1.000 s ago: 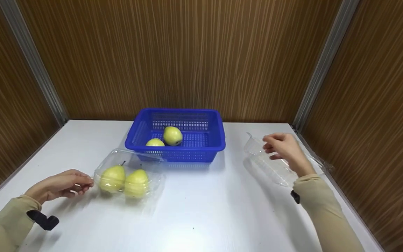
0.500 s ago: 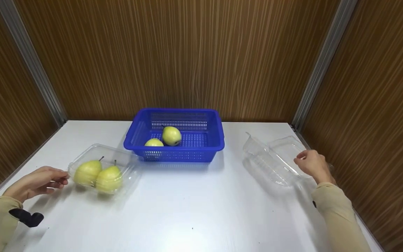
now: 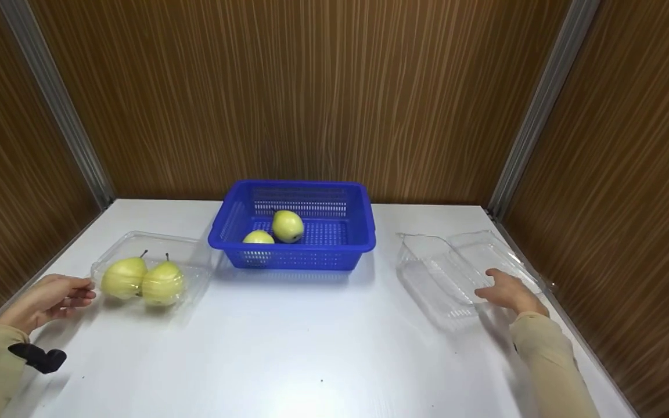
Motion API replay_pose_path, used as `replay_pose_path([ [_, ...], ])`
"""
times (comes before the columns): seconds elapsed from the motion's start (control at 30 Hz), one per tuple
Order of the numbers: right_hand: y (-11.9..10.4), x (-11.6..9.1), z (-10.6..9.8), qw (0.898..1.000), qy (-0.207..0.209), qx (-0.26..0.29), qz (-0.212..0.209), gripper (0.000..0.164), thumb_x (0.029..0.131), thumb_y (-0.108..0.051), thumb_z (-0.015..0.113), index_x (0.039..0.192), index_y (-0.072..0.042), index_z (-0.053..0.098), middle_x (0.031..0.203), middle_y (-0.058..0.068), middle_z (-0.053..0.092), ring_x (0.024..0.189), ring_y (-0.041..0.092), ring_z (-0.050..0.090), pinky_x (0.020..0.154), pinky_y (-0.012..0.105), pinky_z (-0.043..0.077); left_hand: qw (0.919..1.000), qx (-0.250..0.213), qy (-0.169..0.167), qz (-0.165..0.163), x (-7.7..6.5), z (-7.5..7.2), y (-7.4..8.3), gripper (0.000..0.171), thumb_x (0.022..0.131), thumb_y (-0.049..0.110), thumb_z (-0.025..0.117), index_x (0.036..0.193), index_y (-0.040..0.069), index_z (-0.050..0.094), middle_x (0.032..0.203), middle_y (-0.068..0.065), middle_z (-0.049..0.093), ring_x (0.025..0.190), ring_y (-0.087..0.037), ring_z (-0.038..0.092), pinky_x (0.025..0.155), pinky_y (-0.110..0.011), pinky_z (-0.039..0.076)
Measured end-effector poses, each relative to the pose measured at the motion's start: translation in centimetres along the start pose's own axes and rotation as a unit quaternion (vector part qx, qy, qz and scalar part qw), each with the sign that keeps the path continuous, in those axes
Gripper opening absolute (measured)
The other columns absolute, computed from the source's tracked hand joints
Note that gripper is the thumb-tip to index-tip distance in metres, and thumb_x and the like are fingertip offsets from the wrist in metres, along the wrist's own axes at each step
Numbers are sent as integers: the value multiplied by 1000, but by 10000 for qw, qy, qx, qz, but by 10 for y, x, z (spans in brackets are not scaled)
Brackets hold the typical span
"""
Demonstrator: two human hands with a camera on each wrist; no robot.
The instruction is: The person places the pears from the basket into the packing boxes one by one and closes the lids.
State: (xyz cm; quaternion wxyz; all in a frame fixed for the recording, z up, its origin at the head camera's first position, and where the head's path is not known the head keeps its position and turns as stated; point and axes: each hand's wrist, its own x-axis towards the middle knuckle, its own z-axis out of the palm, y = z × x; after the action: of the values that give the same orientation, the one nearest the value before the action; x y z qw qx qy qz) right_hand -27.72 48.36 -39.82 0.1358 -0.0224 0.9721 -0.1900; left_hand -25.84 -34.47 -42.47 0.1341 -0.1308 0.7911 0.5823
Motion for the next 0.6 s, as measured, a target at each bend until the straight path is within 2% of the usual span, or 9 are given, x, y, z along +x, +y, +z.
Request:
replay_pose_path([
  [0.1, -4, 2, 4, 9998, 65, -186, -90, 72, 99, -37, 52, 143, 14, 26, 136, 47, 35, 123, 62, 38, 94, 70, 38, 9996, -230, 131, -17, 1, -3, -2, 22, 102, 18, 43, 107, 2, 58, 79, 6, 68, 70, -4, 63, 57, -20, 46],
  [0.23, -9, 5, 11, 9960, 464, -648, -392, 64, 96, -27, 56, 135, 19, 35, 123, 46, 49, 114, 59, 50, 90, 65, 44, 9979, -572, 283, -60, 3, -4, -2, 22, 104, 17, 40, 108, 1, 55, 74, 7, 67, 66, -2, 62, 56, -19, 46],
  [0.37, -20, 7, 18, 9901, 750, -1053, -548, 54, 91, -23, 60, 125, 17, 47, 108, 37, 61, 101, 51, 60, 82, 61, 48, 9959, -729, 515, -156, 4, -2, -2, 27, 104, 20, 39, 115, -1, 52, 72, 7, 66, 66, -3, 62, 59, -21, 46],
  [0.43, -27, 5, 21, 9879, 836, -1171, -582, 48, 88, -22, 62, 119, 14, 53, 101, 31, 65, 94, 45, 63, 75, 58, 50, 9956, -629, 674, -180, 4, 0, 0, 34, 104, 22, 40, 123, -4, 49, 76, 7, 65, 69, -5, 61, 61, -22, 46],
  [0.5, -34, 2, 23, 9863, 889, -1252, -598, 41, 84, -22, 63, 110, 9, 58, 94, 25, 66, 85, 39, 64, 67, 54, 50, 9954, -303, 901, -114, 5, 2, 3, 43, 103, 25, 40, 131, -6, 45, 84, 4, 64, 75, -9, 59, 64, -24, 46],
  [0.6, -45, -2, 26, 9855, 891, -1281, -660, 33, 77, -19, 65, 100, 4, 60, 85, 17, 66, 75, 29, 60, 60, 45, 47, 9893, 455, 1386, 73, 5, 6, 8, 57, 102, 31, 39, 141, -10, 37, 107, -14, 61, 94, -24, 58, 77, -34, 50],
])
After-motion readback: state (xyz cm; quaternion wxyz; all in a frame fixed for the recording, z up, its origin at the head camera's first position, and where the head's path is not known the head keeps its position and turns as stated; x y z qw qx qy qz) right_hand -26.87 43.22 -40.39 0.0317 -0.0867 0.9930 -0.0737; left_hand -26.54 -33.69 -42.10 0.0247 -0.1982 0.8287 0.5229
